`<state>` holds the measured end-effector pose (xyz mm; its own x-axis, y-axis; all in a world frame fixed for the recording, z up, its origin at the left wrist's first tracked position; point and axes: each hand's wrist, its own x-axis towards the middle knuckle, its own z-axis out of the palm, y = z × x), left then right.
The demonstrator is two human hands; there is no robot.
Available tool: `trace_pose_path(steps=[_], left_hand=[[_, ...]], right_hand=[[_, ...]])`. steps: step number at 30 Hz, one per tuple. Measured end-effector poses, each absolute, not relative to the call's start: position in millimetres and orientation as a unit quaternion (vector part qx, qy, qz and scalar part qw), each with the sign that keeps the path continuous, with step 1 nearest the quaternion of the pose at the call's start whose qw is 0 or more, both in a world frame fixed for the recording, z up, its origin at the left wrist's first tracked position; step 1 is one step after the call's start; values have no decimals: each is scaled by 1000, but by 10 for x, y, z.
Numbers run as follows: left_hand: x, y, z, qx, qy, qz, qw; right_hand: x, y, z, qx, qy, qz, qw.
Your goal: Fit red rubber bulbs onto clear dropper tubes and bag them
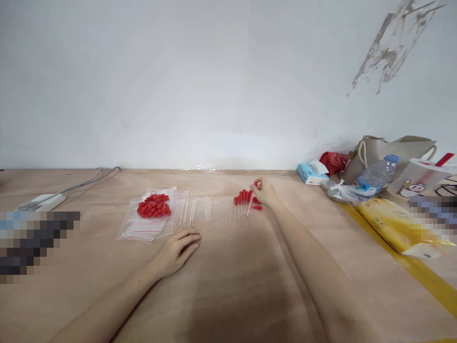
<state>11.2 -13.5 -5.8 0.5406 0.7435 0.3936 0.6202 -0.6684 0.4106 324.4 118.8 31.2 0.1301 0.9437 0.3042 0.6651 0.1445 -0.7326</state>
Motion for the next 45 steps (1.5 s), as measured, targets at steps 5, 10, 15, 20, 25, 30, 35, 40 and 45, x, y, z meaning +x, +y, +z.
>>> trace_pose_path(steps=[5,10,15,20,25,30,35,40,45], left_hand=[[107,-138,-53,873,387,275,112],[109,-146,-43,873,386,277,110],[115,-143,-28,872,391,271,111],[122,-132,-38,871,390,275,114],[131,-149,-56,869,391,282,112],[130,-169,-26,847,416,322,72],[230,78,106,787,527,318,-35],[524,501,239,710,662,232,-68],[744,724,263,667,718,193,-55]], right_hand=[[3140,1321,107,-642,-652,150,373],[3234,1291,42,-637,-661,129,375],[3401,1002,-84,-641,-660,103,377],[3465,760,-215,-617,-696,79,359],[3462,766,-177,-602,-742,-2,296],[3483,676,4,-602,-753,-7,265],[3188,226,-41,-597,-697,0,398],[2726,-233,-155,-372,-870,76,315],[2641,-316,-110,-365,-876,103,299]])
